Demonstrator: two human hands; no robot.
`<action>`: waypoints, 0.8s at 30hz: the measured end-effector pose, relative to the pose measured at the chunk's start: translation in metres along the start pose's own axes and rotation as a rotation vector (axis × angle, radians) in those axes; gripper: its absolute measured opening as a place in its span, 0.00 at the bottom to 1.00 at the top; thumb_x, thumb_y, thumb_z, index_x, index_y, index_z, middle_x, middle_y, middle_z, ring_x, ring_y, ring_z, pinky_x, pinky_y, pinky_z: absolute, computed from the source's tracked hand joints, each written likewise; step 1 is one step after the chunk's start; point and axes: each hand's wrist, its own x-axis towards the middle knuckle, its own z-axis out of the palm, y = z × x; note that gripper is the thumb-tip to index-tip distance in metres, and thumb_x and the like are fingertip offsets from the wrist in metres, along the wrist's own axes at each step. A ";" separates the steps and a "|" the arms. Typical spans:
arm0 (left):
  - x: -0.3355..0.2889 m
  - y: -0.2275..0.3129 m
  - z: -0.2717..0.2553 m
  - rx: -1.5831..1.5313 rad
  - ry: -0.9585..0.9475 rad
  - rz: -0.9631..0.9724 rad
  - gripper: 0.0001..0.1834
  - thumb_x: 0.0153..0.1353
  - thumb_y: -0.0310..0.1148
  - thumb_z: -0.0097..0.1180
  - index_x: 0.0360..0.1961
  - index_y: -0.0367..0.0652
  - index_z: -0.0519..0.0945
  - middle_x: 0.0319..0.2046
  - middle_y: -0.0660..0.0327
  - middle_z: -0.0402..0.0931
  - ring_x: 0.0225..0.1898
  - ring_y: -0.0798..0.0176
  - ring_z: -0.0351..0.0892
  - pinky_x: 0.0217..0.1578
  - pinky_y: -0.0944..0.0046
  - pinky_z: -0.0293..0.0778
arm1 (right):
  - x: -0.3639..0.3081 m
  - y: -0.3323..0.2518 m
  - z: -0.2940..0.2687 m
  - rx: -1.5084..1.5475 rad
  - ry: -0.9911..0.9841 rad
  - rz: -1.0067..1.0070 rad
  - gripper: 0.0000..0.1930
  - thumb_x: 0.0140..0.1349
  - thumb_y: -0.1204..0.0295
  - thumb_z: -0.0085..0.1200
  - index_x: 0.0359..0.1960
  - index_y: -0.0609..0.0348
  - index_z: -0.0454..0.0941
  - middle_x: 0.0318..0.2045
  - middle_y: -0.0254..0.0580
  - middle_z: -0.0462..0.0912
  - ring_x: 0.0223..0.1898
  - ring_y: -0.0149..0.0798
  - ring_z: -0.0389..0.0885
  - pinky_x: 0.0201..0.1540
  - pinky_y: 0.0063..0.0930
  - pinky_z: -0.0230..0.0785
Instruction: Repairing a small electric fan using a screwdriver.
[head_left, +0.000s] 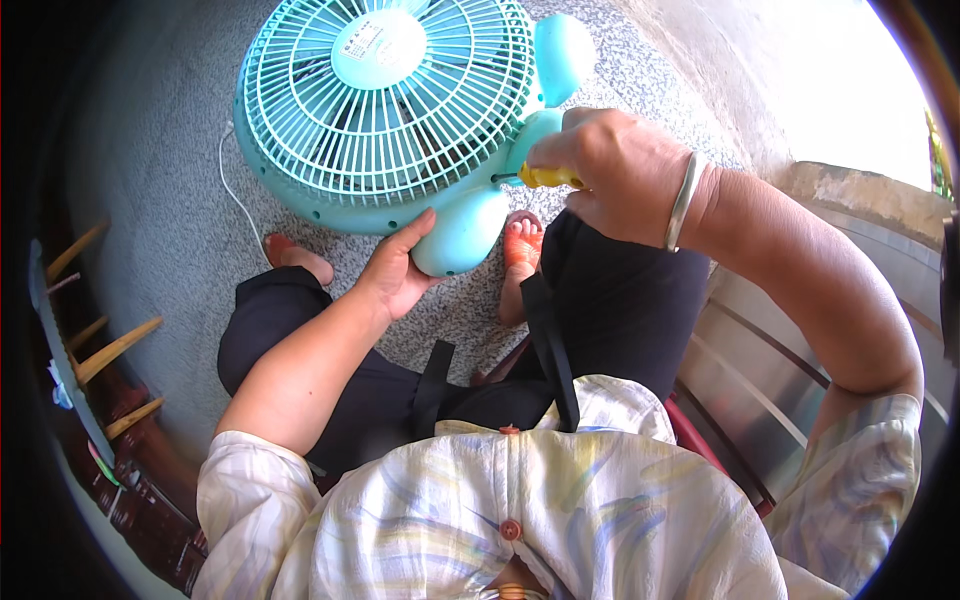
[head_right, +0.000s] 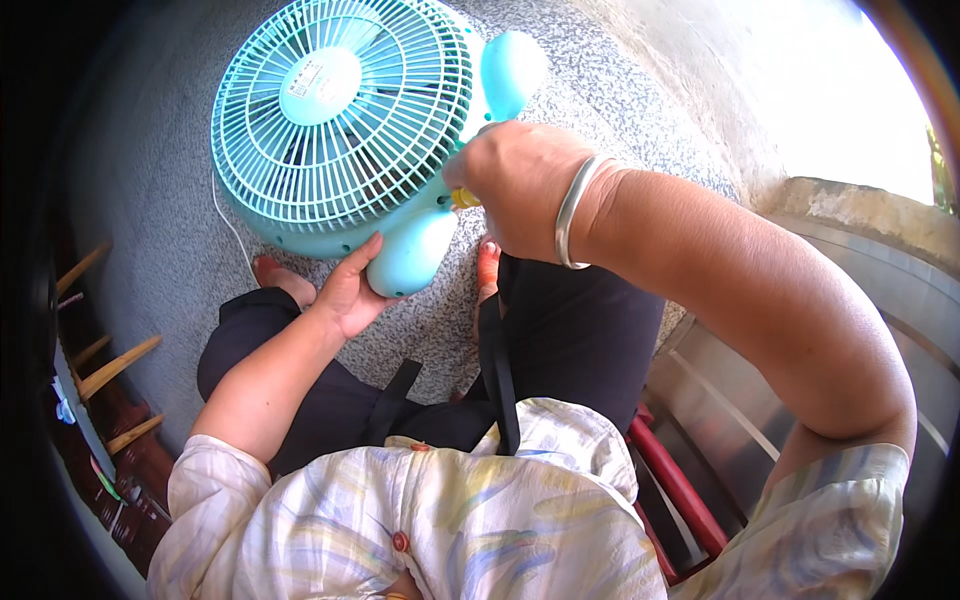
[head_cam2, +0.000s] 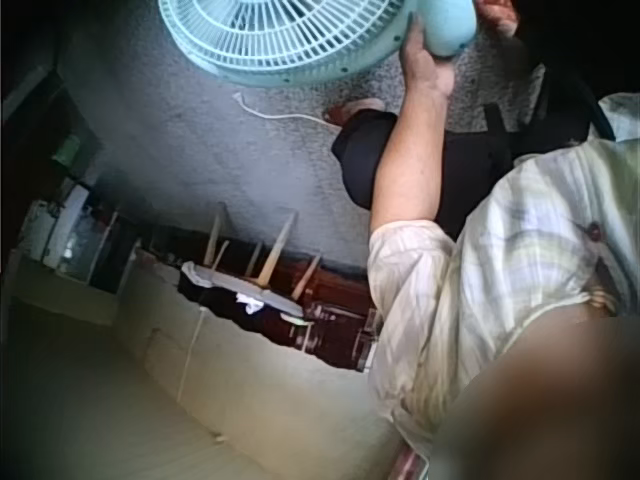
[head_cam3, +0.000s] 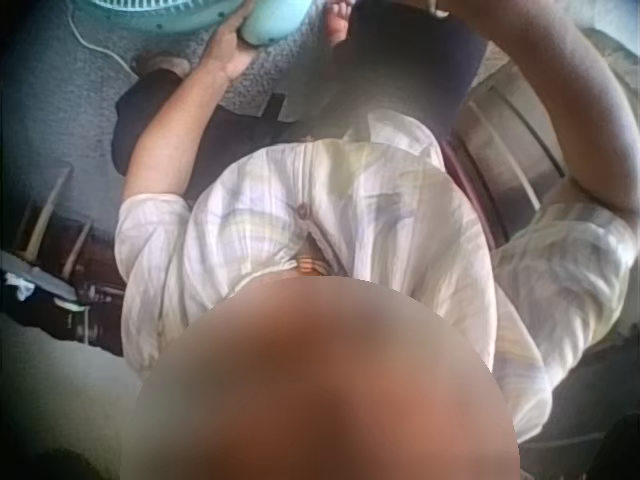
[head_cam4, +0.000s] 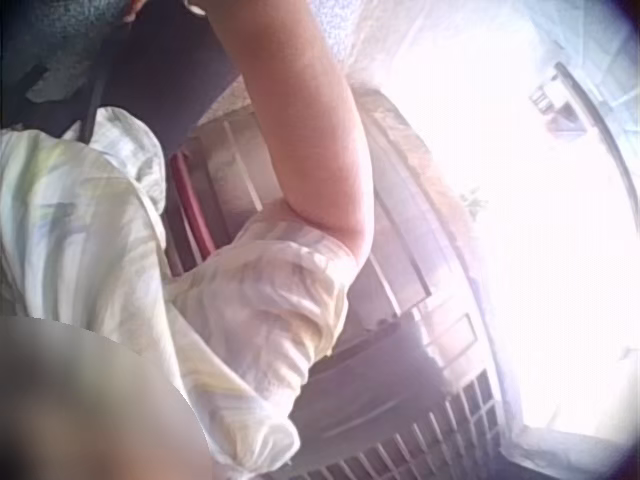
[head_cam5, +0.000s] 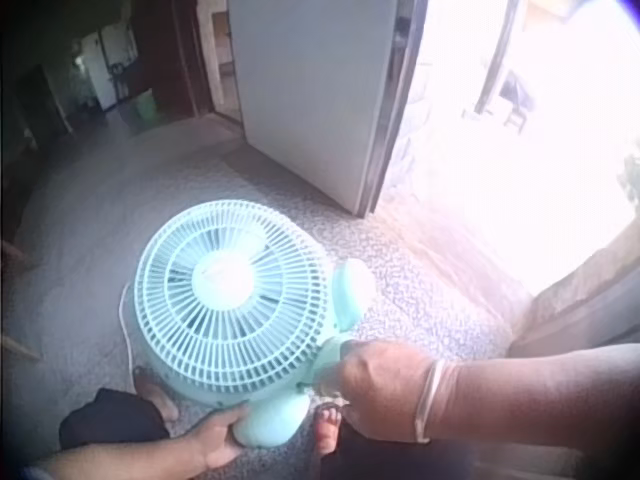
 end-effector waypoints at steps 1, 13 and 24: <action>-0.001 0.000 0.000 0.006 0.002 0.000 0.34 0.57 0.48 0.59 0.60 0.46 0.63 0.57 0.59 0.66 0.58 0.56 0.66 0.55 0.46 0.64 | 0.001 -0.001 0.001 0.119 0.032 0.102 0.11 0.48 0.74 0.59 0.35 0.60 0.81 0.26 0.51 0.82 0.31 0.50 0.82 0.36 0.36 0.75; 0.000 0.000 -0.003 0.012 -0.050 0.008 0.36 0.56 0.47 0.60 0.62 0.46 0.60 0.58 0.58 0.64 0.60 0.55 0.64 0.57 0.44 0.63 | -0.026 -0.006 -0.034 -0.031 0.151 0.107 0.12 0.47 0.79 0.55 0.36 0.61 0.79 0.26 0.50 0.80 0.29 0.51 0.81 0.33 0.36 0.74; -0.021 0.008 -0.020 0.041 0.056 0.023 0.47 0.46 0.52 0.65 0.63 0.46 0.57 0.62 0.56 0.58 0.64 0.51 0.57 0.60 0.40 0.57 | -0.081 -0.021 0.028 0.801 0.535 0.547 0.13 0.51 0.78 0.56 0.40 0.69 0.77 0.31 0.51 0.81 0.33 0.40 0.82 0.38 0.28 0.71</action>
